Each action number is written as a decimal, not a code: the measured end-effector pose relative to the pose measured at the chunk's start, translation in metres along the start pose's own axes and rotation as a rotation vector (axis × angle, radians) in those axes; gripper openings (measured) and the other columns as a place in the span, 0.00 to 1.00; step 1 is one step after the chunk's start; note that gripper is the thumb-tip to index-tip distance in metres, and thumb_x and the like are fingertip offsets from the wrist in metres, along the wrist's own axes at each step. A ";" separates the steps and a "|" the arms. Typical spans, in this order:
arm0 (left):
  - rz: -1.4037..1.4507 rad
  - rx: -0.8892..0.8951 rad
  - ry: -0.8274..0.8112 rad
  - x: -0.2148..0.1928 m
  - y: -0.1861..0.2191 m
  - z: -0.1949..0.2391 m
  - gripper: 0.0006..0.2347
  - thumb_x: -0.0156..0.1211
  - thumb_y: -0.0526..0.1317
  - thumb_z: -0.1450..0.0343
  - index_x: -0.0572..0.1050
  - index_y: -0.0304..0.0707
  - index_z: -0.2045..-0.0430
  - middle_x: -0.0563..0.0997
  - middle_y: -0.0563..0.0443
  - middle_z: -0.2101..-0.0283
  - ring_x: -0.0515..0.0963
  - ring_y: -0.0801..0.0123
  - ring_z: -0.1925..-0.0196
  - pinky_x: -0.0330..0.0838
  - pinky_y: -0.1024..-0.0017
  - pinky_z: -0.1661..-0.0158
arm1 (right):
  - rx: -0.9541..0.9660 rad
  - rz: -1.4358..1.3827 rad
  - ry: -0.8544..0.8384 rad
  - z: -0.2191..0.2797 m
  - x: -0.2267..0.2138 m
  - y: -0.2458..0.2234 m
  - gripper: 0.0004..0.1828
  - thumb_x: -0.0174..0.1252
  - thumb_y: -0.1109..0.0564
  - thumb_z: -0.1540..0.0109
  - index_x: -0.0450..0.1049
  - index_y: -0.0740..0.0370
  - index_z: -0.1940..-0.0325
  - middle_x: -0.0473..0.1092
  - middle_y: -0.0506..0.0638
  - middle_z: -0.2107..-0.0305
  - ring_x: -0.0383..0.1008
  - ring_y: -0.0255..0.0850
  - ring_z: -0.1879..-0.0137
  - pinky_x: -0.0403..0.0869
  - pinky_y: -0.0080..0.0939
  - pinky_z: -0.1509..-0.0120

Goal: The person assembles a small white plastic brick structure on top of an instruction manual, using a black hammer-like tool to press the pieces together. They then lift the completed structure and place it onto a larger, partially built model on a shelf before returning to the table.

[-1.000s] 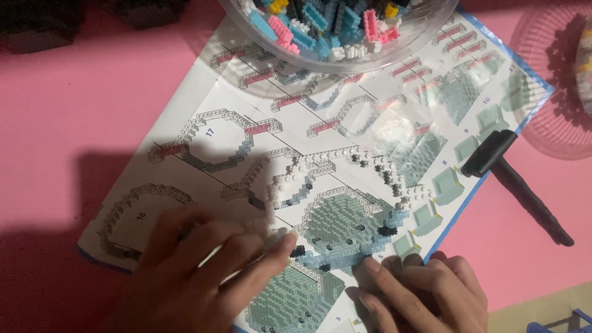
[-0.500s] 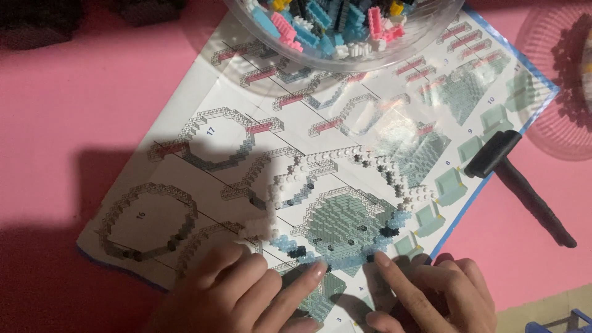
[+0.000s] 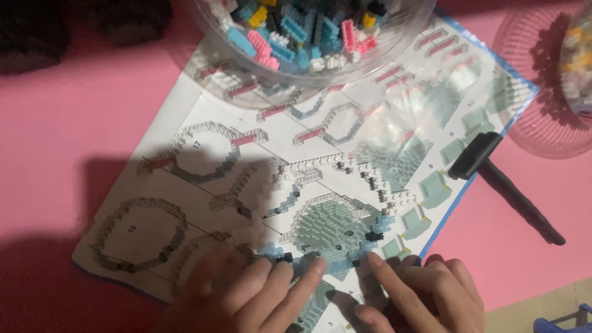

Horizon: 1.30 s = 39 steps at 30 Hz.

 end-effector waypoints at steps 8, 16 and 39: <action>-0.024 -0.070 0.034 0.002 0.007 -0.029 0.16 0.47 0.38 0.21 0.83 0.53 0.45 0.70 0.57 0.72 0.68 0.66 0.72 0.75 0.57 0.59 | 0.004 -0.048 0.081 -0.020 -0.005 -0.012 0.16 0.60 0.44 0.38 0.84 0.57 0.59 0.68 0.44 0.79 0.64 0.35 0.76 0.60 0.36 0.67; -0.007 0.013 0.011 0.008 0.015 -0.022 0.17 0.45 0.40 0.20 0.84 0.48 0.45 0.68 0.63 0.75 0.67 0.72 0.72 0.70 0.68 0.60 | -0.012 0.024 0.182 -0.018 -0.003 -0.013 0.09 0.57 0.60 0.36 0.83 0.54 0.63 0.62 0.41 0.84 0.57 0.34 0.79 0.60 0.37 0.67; 0.113 -0.063 -0.050 0.021 0.007 -0.022 0.19 0.57 0.59 0.21 0.83 0.53 0.44 0.69 0.62 0.73 0.68 0.67 0.71 0.68 0.62 0.57 | 0.018 0.064 0.033 -0.017 0.002 -0.011 0.12 0.59 0.63 0.33 0.80 0.52 0.48 0.66 0.40 0.79 0.57 0.34 0.76 0.60 0.39 0.64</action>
Point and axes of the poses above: each hand's wrist, its own z-axis away from the middle knuckle, its own x-axis out of the palm, y = z × x, the point moved 9 cm from there along -z, towards the middle knuckle
